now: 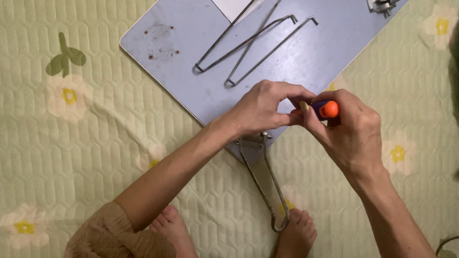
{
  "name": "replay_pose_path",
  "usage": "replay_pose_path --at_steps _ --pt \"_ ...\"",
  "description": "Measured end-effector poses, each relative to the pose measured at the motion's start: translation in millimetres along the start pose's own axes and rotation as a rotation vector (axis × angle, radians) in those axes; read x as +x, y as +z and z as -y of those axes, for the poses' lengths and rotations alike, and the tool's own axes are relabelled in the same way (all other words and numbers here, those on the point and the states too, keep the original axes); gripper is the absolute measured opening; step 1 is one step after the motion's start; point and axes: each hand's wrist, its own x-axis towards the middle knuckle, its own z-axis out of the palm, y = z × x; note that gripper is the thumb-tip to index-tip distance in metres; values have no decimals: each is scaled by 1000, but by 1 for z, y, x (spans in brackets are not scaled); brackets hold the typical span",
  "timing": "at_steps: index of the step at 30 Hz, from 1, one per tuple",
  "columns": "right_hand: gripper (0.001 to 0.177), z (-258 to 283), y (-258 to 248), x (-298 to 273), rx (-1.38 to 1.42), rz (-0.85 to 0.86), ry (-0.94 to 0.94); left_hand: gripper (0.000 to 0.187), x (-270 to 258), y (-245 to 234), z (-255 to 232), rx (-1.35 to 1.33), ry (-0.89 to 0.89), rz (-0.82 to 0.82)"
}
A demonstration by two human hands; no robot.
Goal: The person assembles metal legs onto a flat panel using a screwdriver. They pick up screws, align the legs, and tighten the screws to secure each leg to the panel.
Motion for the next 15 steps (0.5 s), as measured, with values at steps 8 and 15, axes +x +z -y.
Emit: replay_pose_path --at_steps 8,15 --pt "24 0 1 -4 -47 7 -45 39 -5 -1 0 -12 -8 -1" --pt "24 14 2 -15 -43 26 -192 39 -23 -1 -3 -18 -37 13"
